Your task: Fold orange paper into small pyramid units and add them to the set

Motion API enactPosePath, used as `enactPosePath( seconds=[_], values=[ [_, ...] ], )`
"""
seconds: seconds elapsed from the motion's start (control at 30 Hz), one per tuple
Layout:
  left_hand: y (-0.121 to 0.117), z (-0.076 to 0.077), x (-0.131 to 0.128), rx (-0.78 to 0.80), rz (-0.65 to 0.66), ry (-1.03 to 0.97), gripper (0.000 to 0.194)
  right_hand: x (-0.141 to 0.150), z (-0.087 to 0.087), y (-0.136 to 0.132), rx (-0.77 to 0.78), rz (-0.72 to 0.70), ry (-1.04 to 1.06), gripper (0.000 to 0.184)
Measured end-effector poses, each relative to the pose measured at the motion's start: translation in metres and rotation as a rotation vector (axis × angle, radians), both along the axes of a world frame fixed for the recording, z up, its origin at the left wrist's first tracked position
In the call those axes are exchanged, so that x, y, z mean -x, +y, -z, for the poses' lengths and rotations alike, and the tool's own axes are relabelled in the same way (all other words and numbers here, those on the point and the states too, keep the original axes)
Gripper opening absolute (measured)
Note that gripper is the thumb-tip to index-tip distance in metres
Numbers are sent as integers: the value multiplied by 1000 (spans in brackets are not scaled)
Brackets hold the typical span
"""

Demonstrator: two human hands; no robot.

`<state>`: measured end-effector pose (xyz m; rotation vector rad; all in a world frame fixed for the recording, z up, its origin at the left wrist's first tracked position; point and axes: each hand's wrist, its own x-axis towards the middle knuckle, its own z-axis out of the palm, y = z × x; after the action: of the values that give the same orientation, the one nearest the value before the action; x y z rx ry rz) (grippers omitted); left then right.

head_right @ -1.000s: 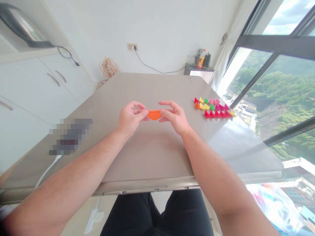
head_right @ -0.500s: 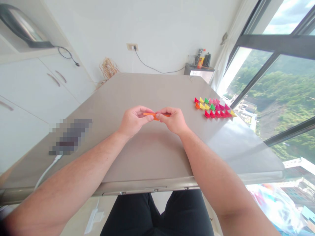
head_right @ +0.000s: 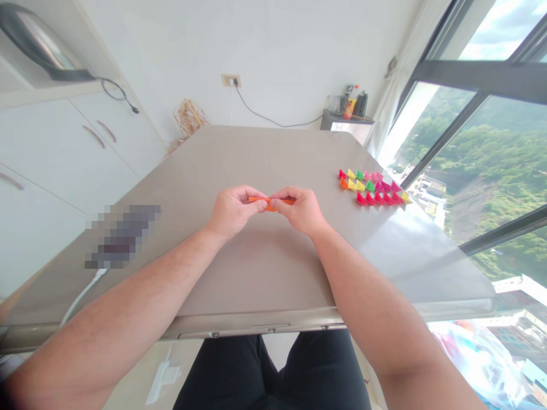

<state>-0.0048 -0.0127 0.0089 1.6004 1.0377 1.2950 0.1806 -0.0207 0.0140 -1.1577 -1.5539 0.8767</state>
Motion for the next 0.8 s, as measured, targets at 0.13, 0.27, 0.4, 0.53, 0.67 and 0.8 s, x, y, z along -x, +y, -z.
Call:
enactPosePath(
  seconds=[0.13, 0.27, 0.4, 0.53, 0.67, 0.8],
  values=[
    [-1, -2, 0, 21, 22, -37, 20, -1, 0, 1, -6, 0, 5, 17],
    [-1, -2, 0, 32, 25, -41, 21, -1, 1, 1, 1, -17, 25, 20],
    [0, 0, 1, 20, 20, -32, 18, -1, 1, 1, 5, -25, 36, 20],
    [1, 1, 0, 9, 4, -21, 16, -1, 0, 1, 11, -31, 36, 18],
    [0, 0, 0, 5, 6, -26, 16, 0, -1, 0, 13, -29, 35, 17],
    [-1, -1, 0, 1, 14, -25, 20, 0, 0, 1, 4, -32, 39, 18]
  ],
)
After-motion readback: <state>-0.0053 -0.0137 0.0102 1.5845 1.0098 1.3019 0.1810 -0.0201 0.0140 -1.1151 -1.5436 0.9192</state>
